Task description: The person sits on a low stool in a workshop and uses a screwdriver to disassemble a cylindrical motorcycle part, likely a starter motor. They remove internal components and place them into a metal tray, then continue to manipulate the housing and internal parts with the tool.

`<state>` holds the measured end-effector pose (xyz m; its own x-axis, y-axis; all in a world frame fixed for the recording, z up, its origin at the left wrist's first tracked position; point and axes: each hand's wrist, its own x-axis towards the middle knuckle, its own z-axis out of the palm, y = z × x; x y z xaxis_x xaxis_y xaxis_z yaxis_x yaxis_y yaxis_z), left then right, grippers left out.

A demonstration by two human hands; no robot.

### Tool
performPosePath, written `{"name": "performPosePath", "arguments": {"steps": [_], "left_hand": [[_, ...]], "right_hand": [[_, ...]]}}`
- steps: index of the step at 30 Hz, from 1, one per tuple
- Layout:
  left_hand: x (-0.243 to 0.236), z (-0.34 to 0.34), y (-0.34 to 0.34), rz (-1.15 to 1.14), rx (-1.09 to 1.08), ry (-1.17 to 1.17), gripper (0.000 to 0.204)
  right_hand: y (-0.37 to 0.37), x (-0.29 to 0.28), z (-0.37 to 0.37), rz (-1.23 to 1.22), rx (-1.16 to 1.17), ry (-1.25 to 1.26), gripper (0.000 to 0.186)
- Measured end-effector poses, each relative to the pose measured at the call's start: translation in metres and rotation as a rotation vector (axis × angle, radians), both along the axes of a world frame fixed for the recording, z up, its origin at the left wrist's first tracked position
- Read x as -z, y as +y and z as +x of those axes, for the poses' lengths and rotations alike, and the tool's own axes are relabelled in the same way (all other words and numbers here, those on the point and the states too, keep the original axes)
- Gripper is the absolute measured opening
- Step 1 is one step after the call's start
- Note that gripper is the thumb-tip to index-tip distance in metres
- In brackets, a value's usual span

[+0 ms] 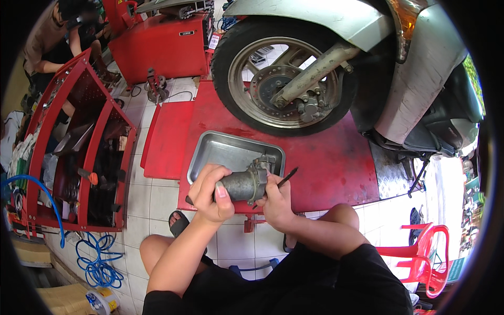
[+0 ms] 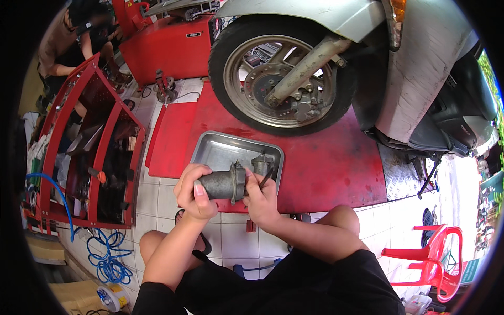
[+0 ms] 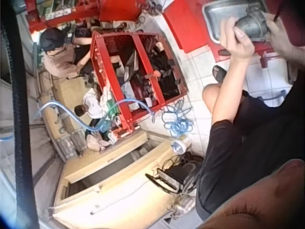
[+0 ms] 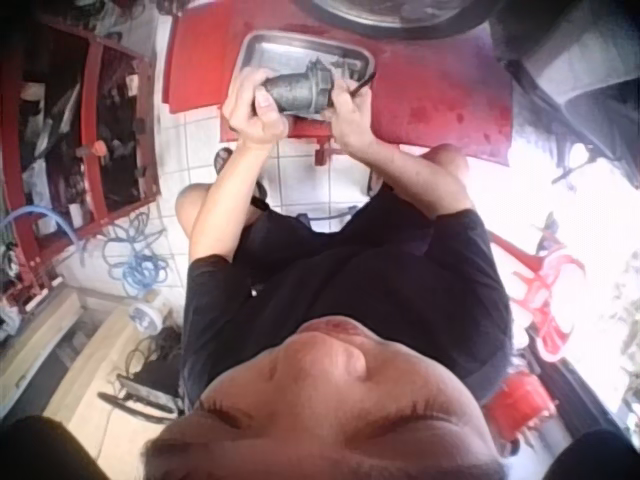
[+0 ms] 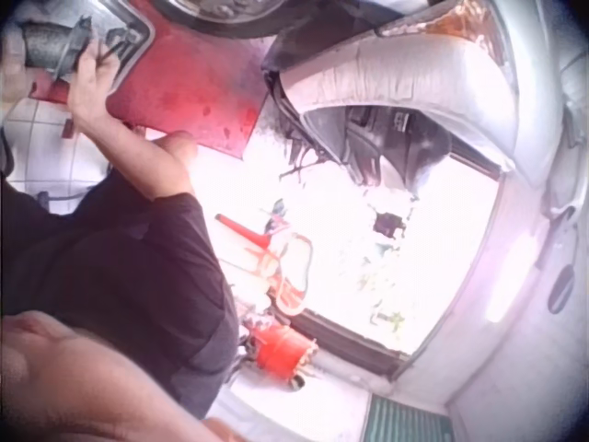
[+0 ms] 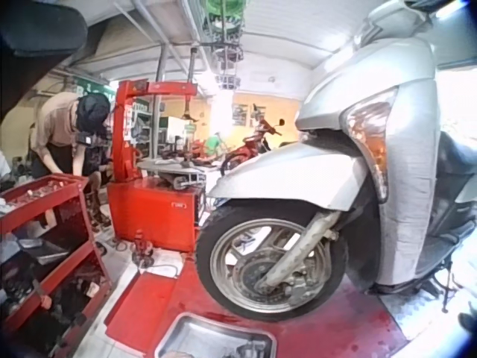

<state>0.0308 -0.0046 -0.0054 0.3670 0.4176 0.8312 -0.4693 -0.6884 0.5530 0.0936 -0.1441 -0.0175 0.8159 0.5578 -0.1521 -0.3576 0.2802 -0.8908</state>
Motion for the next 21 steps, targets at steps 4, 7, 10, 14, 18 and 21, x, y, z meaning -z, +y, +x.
{"name": "performPosePath", "arguments": {"steps": [4,7,10,14,18,21], "left_hand": [[0.000,0.000,0.006,0.089,-0.009,-0.011,0.035],[0.001,0.001,0.006,0.111,-0.017,-0.028,0.035],[0.001,0.000,0.008,0.174,-0.020,-0.017,0.034],[-0.002,0.000,0.012,0.263,-0.025,-0.029,0.033],[-0.004,0.002,0.010,0.221,-0.018,-0.022,0.034],[-0.005,0.007,0.006,0.112,0.007,-0.033,0.035]], "right_hand": [[-0.001,0.004,0.001,0.036,-0.054,0.098,0.028],[-0.001,0.001,0.001,0.034,-0.057,0.112,0.029],[-0.003,0.004,0.003,0.056,-0.074,0.113,0.029],[-0.006,0.004,0.004,0.038,-0.094,0.171,0.031],[-0.005,-0.009,0.002,-0.016,-0.057,0.115,0.035],[-0.002,-0.024,-0.001,-0.093,0.001,0.060,0.042]]}}
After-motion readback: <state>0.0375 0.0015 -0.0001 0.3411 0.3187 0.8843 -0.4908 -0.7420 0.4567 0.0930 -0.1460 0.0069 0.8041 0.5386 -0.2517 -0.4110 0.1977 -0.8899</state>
